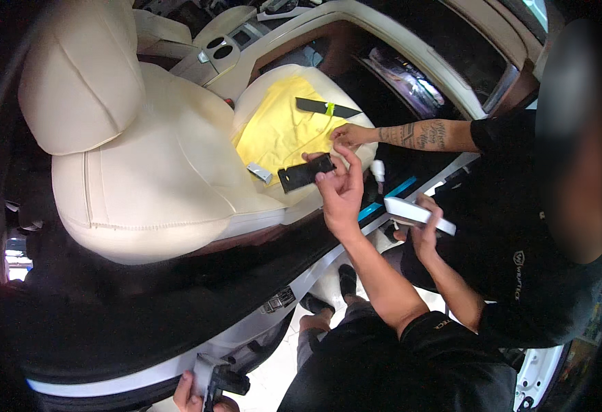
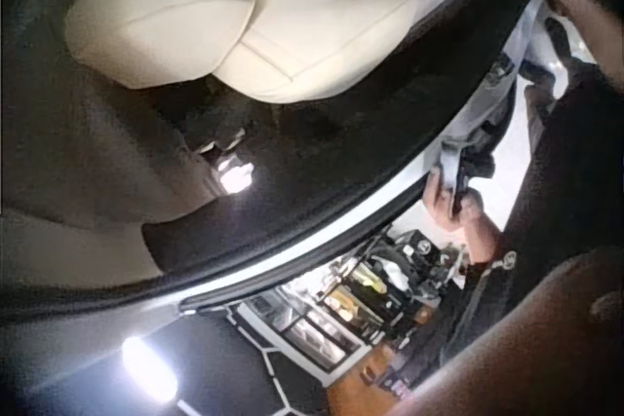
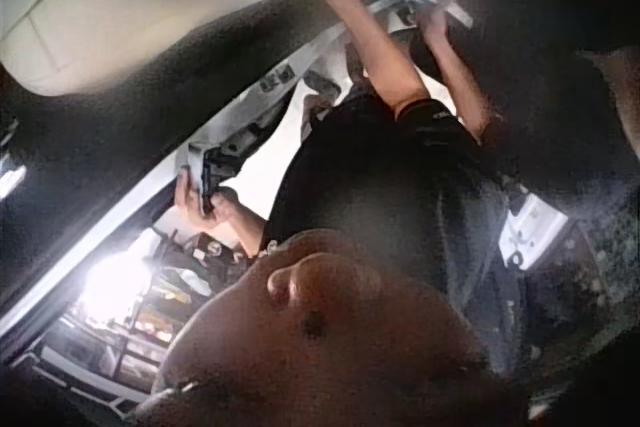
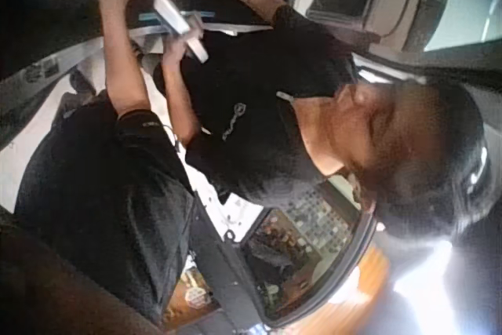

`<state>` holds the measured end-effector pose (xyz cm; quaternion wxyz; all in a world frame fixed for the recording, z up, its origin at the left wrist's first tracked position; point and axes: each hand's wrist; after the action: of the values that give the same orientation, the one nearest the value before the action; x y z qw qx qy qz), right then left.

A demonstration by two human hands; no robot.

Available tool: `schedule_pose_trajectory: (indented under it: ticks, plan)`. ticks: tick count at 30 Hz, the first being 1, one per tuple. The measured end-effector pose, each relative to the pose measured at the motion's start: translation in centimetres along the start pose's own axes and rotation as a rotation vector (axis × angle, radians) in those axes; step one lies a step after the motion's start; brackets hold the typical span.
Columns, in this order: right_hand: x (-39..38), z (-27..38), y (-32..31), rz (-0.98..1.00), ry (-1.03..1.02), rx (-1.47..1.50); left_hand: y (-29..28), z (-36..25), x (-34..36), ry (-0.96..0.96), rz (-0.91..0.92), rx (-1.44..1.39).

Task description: The person handles a white car door handle and a black plastic clip, repeatedly assembling and disassembling them by hand. The person tests the fit of the handle against the car door opening and continues to manipulate the components without completing the installation.

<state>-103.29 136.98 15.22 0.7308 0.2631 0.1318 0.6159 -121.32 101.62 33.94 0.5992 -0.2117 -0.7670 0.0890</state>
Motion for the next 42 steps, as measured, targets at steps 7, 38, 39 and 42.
schedule_pose_trajectory:
  ticks: [7,38,39,42]
  plan:
    - [-5.1,3.9,0.6,0.206,0.201,0.291,-1.1,1.8,-3.1,-0.11,-0.069,-0.059]
    - [-6.2,6.3,-2.9,0.112,0.766,0.57,-0.2,0.7,-2.5,-0.074,-0.052,-0.101]
    - [-6.2,6.1,-3.0,0.15,0.779,0.622,-0.2,0.6,-2.5,-0.078,-0.056,-0.1]
    - [-6.2,6.2,-2.8,0.191,0.834,0.683,-0.3,0.4,-2.7,-0.083,-0.053,-0.081]
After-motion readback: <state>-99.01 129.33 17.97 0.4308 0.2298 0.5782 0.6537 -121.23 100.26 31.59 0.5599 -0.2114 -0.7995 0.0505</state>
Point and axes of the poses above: each hand's wrist, its own x-axis towards the middle knuckle, its own y-axis out of the palm, z = x × y, and after that the axes turned 13 degrees about -z, right-handed
